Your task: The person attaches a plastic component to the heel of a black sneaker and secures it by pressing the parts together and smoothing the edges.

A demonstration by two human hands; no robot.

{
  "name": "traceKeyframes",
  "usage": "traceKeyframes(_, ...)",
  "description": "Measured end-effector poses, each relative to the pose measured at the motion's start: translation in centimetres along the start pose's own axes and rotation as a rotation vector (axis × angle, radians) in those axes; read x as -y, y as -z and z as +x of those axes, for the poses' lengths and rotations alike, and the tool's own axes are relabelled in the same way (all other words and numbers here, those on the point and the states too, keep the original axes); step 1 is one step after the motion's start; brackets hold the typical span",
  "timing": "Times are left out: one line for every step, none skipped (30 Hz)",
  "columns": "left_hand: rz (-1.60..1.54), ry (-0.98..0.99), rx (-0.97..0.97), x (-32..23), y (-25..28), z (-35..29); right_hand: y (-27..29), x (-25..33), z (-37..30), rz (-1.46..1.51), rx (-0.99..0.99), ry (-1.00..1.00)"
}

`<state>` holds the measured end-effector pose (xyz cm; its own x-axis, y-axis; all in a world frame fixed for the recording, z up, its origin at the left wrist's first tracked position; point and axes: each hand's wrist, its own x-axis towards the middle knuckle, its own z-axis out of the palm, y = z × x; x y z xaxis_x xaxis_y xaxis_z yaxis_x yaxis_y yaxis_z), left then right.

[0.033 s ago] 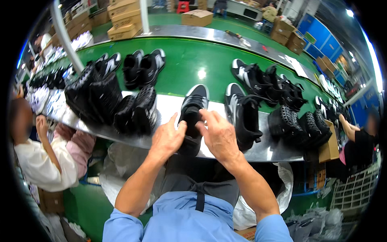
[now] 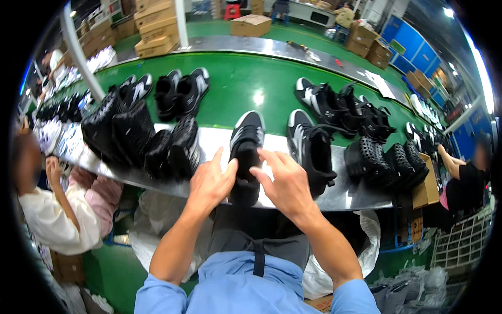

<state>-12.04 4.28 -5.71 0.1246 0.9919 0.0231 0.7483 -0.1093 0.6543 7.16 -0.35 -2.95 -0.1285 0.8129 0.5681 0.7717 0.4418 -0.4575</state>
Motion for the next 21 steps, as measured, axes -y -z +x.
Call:
traceKeyframes(0.102,-0.119,-0.098,-1.1,1.0,-1.0,2.0,0.0,-0.6,-0.043,-0.141,0.022)
traceKeyframes(0.137,-0.300,-0.274,-2.5,2.0,-1.9,3.8,-1.7,-1.6,-0.105,-0.256,-0.035)
traceKeyframes(0.171,-0.471,-0.448,-4.0,2.8,-3.0,6.4,-1.7,-1.5,-0.069,-0.323,-0.272)
traceKeyframes(0.073,-0.526,-0.401,-5.6,3.0,-3.9,7.8,-3.2,-1.5,-0.064,-0.373,-0.504)
traceKeyframes(-0.013,-0.588,-0.283,-7.6,2.1,-4.3,9.0,-6.7,-2.1,-0.144,-0.384,-0.592)
traceKeyframes(0.009,-0.641,-0.226,-8.9,0.1,-4.2,8.0,-11.3,-3.3,-0.081,-0.304,-0.677)
traceKeyframes(0.031,-0.691,-0.174,-9.9,-2.1,-3.9,7.3,-13.9,-4.0,-0.015,-0.223,-0.754)
traceKeyframes(0.049,-0.677,-0.125,-11.0,-3.9,-3.4,6.9,-13.3,-4.0,0.179,-0.141,-0.895)
traceKeyframes(0.064,-0.664,-0.079,-12.0,-5.7,-2.8,6.2,-12.3,-4.2,0.375,-0.058,-1.026)
traceKeyframes(0.042,-0.587,-0.020,-12.4,-7.1,-1.8,5.1,-10.9,-5.3,0.507,-0.054,-0.976)
traceKeyframes(0.050,-0.597,-0.004,-13.0,-7.1,-1.1,4.3,-10.0,-5.3,0.521,0.026,-1.056)
traceKeyframes(0.176,-0.532,0.066,-13.6,-6.8,-0.3,4.5,-8.9,-5.4,0.480,-0.007,-1.007)
traceKeyframes(0.307,-0.467,0.126,-13.9,-6.5,0.6,4.8,-8.2,-5.3,0.442,-0.042,-0.951)
traceKeyframes(0.324,-0.503,0.033,-13.3,-6.9,1.8,4.4,-8.7,-5.4,0.335,-0.126,-0.878)
traceKeyframes(0.217,-0.608,-0.185,-12.9,-7.2,2.6,4.0,-9.4,-5.3,0.226,-0.208,-0.804)
traceKeyframes(0.198,-0.595,-0.213,-13.0,-7.2,3.5,3.9,-8.8,-4.1,0.288,-0.158,-0.918)
traceKeyframes(0.169,-0.589,-0.244,-13.7,-7.2,4.5,3.3,-8.9,-3.7,0.197,-0.180,-0.821)
traceKeyframes(0.168,-0.630,-0.234,-14.1,-7.6,5.4,2.5,-9.3,-3.8,0.192,-0.204,-0.826)
traceKeyframes(0.178,-0.638,-0.240,-14.3,-8.1,5.9,2.0,-9.8,-3.5,0.183,-0.227,-0.823)
traceKeyframes(0.228,-0.641,-0.240,-14.5,-8.4,6.2,1.8,-10.1,-3.7,0.194,-0.236,-0.817)
traceKeyframes(0.279,-0.642,-0.241,-14.7,-8.5,6.5,1.8,-10.3,-4.0,0.251,-0.212,-0.870)
